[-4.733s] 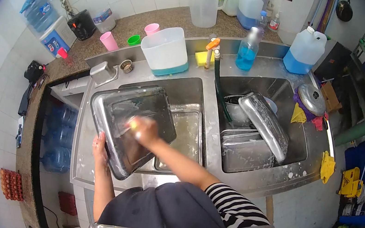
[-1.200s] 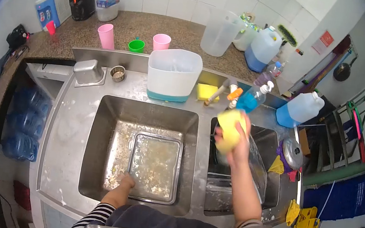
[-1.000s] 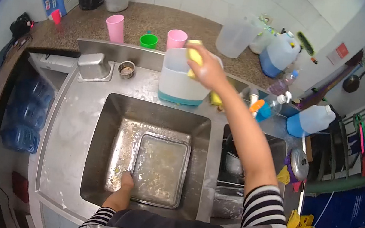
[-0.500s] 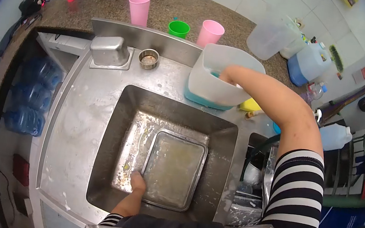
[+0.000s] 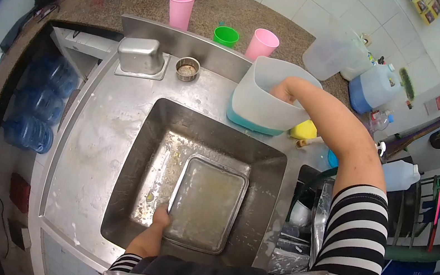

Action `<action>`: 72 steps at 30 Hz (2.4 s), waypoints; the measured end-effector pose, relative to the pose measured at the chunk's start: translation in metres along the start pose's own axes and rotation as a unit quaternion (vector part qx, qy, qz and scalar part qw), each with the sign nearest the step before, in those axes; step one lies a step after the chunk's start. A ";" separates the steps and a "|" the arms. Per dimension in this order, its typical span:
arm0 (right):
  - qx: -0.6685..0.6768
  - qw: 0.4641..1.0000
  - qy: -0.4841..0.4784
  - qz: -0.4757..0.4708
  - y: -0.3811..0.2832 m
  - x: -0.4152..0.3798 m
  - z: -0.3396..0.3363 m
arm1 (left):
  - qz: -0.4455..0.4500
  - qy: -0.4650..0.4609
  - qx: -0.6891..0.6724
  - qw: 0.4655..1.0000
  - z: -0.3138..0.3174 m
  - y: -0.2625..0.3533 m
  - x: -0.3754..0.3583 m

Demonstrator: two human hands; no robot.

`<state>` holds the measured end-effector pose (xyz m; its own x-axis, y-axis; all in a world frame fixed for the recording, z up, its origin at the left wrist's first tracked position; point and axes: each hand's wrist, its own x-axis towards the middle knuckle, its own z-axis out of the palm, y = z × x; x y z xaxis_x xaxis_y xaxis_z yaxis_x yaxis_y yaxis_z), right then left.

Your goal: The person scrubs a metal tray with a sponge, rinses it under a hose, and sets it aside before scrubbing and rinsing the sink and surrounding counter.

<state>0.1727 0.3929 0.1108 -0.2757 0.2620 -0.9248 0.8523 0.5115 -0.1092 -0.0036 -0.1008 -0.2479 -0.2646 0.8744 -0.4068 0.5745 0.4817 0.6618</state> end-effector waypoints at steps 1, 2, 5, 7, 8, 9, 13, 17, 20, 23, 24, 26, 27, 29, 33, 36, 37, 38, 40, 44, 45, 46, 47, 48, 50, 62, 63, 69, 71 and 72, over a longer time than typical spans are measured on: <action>-0.001 1.000 0.010 -0.008 -0.003 -0.010 0.002 | 0.002 0.000 0.002 1.000 0.001 -0.002 0.000; 0.000 1.000 0.020 -0.016 -0.006 -0.020 0.005 | 0.002 -0.003 -0.002 1.000 0.003 -0.005 0.001; 0.007 0.998 0.047 -0.036 -0.021 -0.046 0.005 | 0.005 -0.033 -0.002 0.999 -0.006 -0.004 0.000; 0.009 0.997 0.065 -0.050 -0.035 -0.064 0.008 | 0.007 -0.058 0.004 0.998 -0.013 0.003 -0.003; 0.012 0.996 0.068 -0.049 -0.033 -0.067 0.007 | 0.009 -0.059 0.006 0.998 -0.016 0.008 -0.006; -0.041 0.990 0.120 -0.067 -0.031 -0.071 0.003 | 0.015 -0.052 0.011 0.998 -0.024 0.019 -0.010; -0.138 0.932 0.317 -0.108 -0.029 -0.109 0.013 | -0.006 -0.047 0.037 0.998 -0.037 0.053 -0.025; -0.118 0.848 0.516 -0.032 -0.059 -0.181 0.053 | 0.008 0.000 0.051 0.999 -0.045 0.084 -0.038; -0.060 0.779 0.620 -0.071 -0.064 -0.217 0.087 | 0.187 0.111 0.051 0.975 -0.047 0.093 -0.035; 0.043 0.724 0.682 -0.097 -0.081 -0.250 0.143 | 0.282 0.154 -0.091 0.943 -0.063 0.125 -0.035; 0.044 0.720 0.686 -0.096 -0.084 -0.256 0.163 | 0.258 0.121 -0.094 0.954 -0.071 0.134 -0.035; 0.150 0.659 0.731 -0.092 -0.085 -0.251 0.203 | 0.263 0.131 -0.055 0.954 -0.087 0.163 -0.046; 0.206 0.649 0.726 -0.095 -0.084 -0.243 0.222 | 0.275 0.140 -0.055 0.950 -0.091 0.173 -0.053; 0.291 0.625 0.716 -0.109 -0.074 -0.215 0.261 | 0.293 0.154 -0.053 0.942 -0.098 0.184 -0.066; 0.460 0.583 0.650 -0.166 -0.036 -0.114 0.345 | 0.350 0.199 -0.009 0.915 -0.128 0.202 -0.097; 0.557 0.553 0.598 -0.163 -0.043 -0.092 0.404 | 0.406 0.209 0.053 0.888 -0.164 0.213 -0.128; 0.554 0.555 0.598 -0.167 -0.052 -0.099 0.418 | 0.429 0.225 0.060 0.873 -0.175 0.216 -0.138; 0.586 0.541 0.582 -0.158 -0.060 -0.106 0.431 | 0.450 0.240 0.068 0.858 -0.187 0.219 -0.148; 0.615 0.530 0.563 -0.155 -0.071 -0.110 0.446 | 0.458 0.255 0.069 0.849 -0.213 0.226 -0.171; 0.625 0.529 0.559 -0.131 -0.096 -0.118 0.451 | 0.506 0.286 0.051 0.812 -0.251 0.209 -0.182; 0.620 0.531 0.563 -0.128 -0.105 -0.122 0.447 | 0.519 0.306 0.067 0.795 -0.258 0.201 -0.183; 0.615 0.532 0.569 -0.126 -0.114 -0.124 0.441 | 0.533 0.326 0.083 0.777 -0.266 0.193 -0.182; 0.640 0.508 0.559 -0.140 -0.126 -0.123 0.434 | 0.531 0.332 0.083 0.775 -0.273 0.185 -0.182; 0.638 0.510 0.559 -0.145 -0.137 -0.120 0.427 | 0.533 0.342 0.066 0.771 -0.279 0.175 -0.182; 0.644 0.487 0.567 -0.165 -0.161 -0.114 0.411 | 0.534 0.356 0.048 0.766 -0.293 0.157 -0.182; 0.830 0.310 0.364 -0.288 -0.348 -0.058 0.333 | 0.154 0.276 -0.417 0.852 -0.366 0.021 -0.123; 0.825 0.315 0.358 -0.305 -0.356 -0.043 0.330 | 0.137 0.242 -0.436 0.856 -0.372 0.008 -0.113; 0.774 0.378 0.468 -0.197 -0.419 -0.019 0.312 | 0.114 0.083 -0.444 0.885 -0.389 -0.064 -0.054; 0.685 0.450 0.552 -0.155 -0.430 -0.012 0.305 | 0.115 0.078 -0.437 0.888 -0.387 -0.077 -0.042; 0.686 0.451 0.551 -0.152 -0.431 -0.005 0.299 | 0.117 0.078 -0.430 0.892 -0.389 -0.077 -0.042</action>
<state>-0.0609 -0.0735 0.0539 0.1188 0.9842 -0.1317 -0.0341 -0.1285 -0.9911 -0.3383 -0.1516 -0.0365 -0.3581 0.9222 -0.1459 -0.1602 0.0932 0.9827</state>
